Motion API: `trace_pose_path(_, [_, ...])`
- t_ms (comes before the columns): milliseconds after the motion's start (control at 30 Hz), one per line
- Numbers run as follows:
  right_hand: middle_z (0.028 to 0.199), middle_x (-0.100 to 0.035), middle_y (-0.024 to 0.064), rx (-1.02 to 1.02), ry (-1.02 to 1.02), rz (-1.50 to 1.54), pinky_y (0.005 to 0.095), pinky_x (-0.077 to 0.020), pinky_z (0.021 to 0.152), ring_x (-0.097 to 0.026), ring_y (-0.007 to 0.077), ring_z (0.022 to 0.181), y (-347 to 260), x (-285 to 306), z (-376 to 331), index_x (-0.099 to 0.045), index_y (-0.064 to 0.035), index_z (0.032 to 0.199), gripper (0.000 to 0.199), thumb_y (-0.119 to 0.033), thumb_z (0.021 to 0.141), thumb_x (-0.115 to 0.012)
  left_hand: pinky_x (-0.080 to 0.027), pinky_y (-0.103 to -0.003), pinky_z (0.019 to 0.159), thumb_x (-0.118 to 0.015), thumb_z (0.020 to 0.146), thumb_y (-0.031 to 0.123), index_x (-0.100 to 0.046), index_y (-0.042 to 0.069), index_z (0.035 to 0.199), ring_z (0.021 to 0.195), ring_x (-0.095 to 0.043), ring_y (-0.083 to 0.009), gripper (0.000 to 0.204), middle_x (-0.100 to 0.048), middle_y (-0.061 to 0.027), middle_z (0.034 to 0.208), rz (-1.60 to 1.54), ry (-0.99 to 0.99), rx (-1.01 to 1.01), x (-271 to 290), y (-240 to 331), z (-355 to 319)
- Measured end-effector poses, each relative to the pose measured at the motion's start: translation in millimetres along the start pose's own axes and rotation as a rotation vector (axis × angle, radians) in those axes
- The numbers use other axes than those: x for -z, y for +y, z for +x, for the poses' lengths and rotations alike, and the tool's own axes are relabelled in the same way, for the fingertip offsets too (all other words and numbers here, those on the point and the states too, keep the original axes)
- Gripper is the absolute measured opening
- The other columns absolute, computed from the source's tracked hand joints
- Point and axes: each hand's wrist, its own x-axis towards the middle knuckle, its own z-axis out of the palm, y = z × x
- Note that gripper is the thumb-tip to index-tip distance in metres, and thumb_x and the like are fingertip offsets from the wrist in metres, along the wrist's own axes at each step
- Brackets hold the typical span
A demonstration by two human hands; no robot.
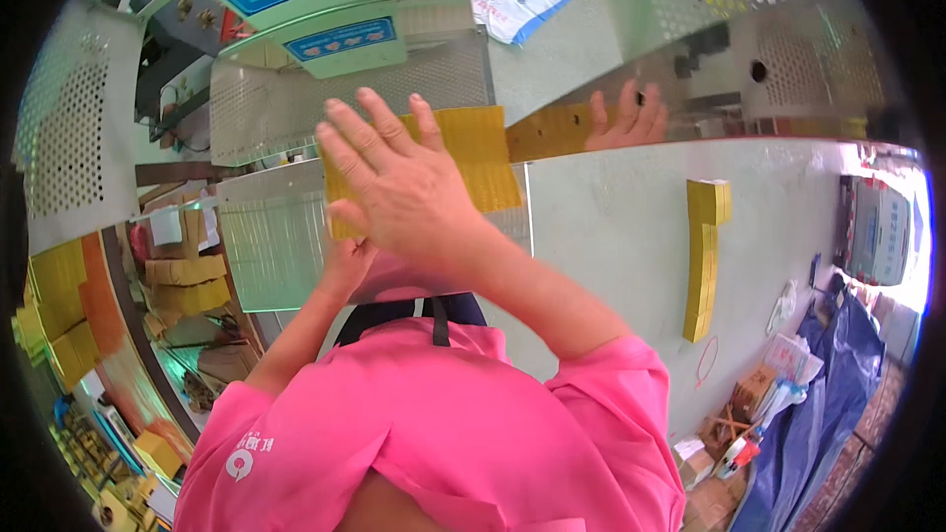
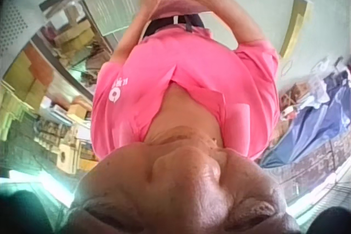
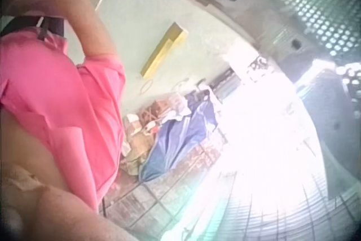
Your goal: Weighing stacks of paper, aligning them, and using a strapping machine to bundle them with plastic ribbon.
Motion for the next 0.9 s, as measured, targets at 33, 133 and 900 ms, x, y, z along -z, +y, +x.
trace_pose_path(33, [0.150,-0.038,0.0081,0.005,0.083,0.023,0.0529,-0.0186,0.114,-0.030,0.0314,0.140,-4,11,-3,-0.046,-0.0103,0.139,0.062,-0.039,0.086,-0.061,-0.041,-0.048,0.095,-0.074,0.081,0.022,-0.057,0.004,0.121,0.114,-0.050,-0.0423,0.048,-0.055,-0.0190,0.123,-0.048,-0.029,0.092,0,2,1])
trace_pose_path(133, [0.147,-0.041,0.0101,-0.044,0.145,0.030,0.0520,-0.0215,0.113,-0.033,0.0320,0.138,16,-4,-17,-0.049,-0.0088,0.136,0.058,-0.033,0.085,-0.063,-0.045,-0.045,0.085,-0.075,0.081,0.021,-0.062,0.005,0.113,0.105,-0.054,-0.0383,0.038,-0.060,-0.0148,0.114,-0.143,0.046,0.063,-3,7,9])
trace_pose_path(900, [0.125,-0.058,0.0181,-0.482,0.344,0.713,0.0400,-0.0449,0.096,-0.056,0.0342,0.112,70,-84,-129,-0.059,-0.0012,0.120,0.050,-0.028,0.081,-0.075,-0.041,-0.041,0.101,-0.080,0.075,0.025,-0.051,0.003,0.131,0.124,-0.048,-0.0330,0.066,-0.048,-0.0185,0.136,-0.213,-0.060,0.073,50,-7,31])
